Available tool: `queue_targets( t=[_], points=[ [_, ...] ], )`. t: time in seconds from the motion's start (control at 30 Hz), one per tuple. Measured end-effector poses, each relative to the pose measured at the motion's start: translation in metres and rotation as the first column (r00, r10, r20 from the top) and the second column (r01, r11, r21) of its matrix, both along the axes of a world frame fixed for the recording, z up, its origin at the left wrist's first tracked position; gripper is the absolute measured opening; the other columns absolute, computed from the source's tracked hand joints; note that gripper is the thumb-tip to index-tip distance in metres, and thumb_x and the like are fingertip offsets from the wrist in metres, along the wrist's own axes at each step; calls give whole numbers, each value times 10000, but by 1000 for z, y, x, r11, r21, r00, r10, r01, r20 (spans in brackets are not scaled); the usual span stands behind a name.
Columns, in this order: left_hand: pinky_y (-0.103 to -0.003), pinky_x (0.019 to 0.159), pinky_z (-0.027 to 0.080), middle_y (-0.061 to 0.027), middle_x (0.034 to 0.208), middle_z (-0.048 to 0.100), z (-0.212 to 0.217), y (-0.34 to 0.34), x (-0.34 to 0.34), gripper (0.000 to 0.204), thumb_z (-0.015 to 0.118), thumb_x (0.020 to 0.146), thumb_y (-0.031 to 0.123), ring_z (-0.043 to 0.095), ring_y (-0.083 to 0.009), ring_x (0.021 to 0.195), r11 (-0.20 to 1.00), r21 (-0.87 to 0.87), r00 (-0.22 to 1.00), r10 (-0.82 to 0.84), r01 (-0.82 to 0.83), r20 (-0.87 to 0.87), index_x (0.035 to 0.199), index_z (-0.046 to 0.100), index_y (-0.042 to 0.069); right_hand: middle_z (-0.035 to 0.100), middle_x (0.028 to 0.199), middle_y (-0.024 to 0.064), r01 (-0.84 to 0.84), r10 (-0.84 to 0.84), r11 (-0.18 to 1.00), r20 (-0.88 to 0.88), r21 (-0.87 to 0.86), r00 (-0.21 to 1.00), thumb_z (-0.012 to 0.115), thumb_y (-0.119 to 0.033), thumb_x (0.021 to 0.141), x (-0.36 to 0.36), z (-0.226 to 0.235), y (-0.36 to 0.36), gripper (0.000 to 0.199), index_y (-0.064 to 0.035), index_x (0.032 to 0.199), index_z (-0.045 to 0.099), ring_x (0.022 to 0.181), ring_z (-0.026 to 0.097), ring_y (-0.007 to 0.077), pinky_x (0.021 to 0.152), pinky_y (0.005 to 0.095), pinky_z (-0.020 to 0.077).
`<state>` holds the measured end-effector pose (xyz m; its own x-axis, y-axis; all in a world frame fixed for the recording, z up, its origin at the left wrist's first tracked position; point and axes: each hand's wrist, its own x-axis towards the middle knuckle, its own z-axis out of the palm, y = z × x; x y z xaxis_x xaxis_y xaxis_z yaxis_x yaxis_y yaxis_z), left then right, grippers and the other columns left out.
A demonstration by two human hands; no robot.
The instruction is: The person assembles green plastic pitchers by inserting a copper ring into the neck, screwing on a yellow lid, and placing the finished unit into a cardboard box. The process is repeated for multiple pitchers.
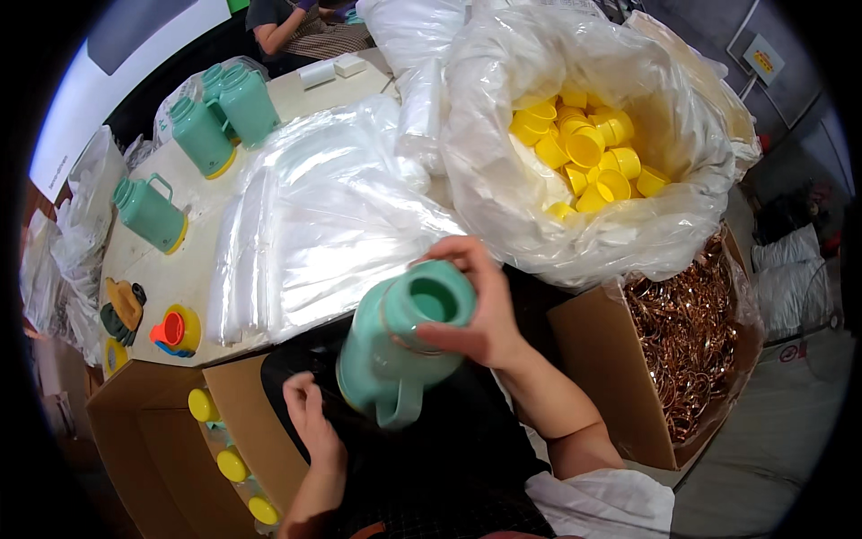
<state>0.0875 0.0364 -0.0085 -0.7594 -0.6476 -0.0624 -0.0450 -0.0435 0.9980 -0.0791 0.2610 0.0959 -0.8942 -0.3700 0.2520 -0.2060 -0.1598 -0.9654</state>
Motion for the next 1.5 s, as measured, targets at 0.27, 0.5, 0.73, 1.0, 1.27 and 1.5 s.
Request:
queue_targets(
  t=[0.27,0.5,0.73,1.0,1.27,1.5],
  points=[
    [-486,1045,462,-112,1394,575,33,33,8,578,454,1032,444,558,-294,1267,266,923,878,-460,279,-132,1457,464,53,619,1259,135,-167,340,890,-372,424,864,911,-273,679,45,10,20,621,-88,1215,658,1208,580,320,1035,423,472],
    [-426,1019,502,-110,1335,601,-12,12,36,500,573,905,-4,603,-271,1212,621,712,913,-403,328,-68,1397,499,44,468,1458,222,767,-440,388,-629,511,641,778,-383,835,-140,-17,141,703,-14,1373,517,1342,448,389,1096,502,388],
    [-280,663,495,-34,970,630,-36,11,22,521,540,879,-68,606,-160,736,696,656,901,-430,291,57,1378,498,79,512,1396,276,263,-609,19,-198,965,769,777,-374,832,-230,-76,241,656,34,1292,547,1182,566,473,1004,468,486],
    [-230,511,378,-10,870,572,8,10,3,525,511,916,-2,464,-94,556,579,809,983,-74,-95,168,1411,453,165,500,1375,205,681,-553,684,-424,260,717,718,-405,887,-76,-32,123,732,19,1415,440,1302,489,328,1105,418,388],
    [-202,485,362,-14,951,574,1,-34,18,500,459,937,-36,430,-66,571,538,843,1000,-14,5,3,1395,446,166,537,1434,158,-62,146,919,-191,389,971,924,-194,685,94,-71,4,856,-64,1415,497,1370,475,367,1123,466,414],
    [-334,809,566,-101,1132,681,27,-36,29,516,582,890,-56,698,-217,900,697,-431,815,-537,573,216,1387,536,75,494,1476,155,203,-205,935,-25,289,978,774,-235,839,59,-80,50,717,-44,1457,464,1408,435,316,1150,438,358]
  ],
)
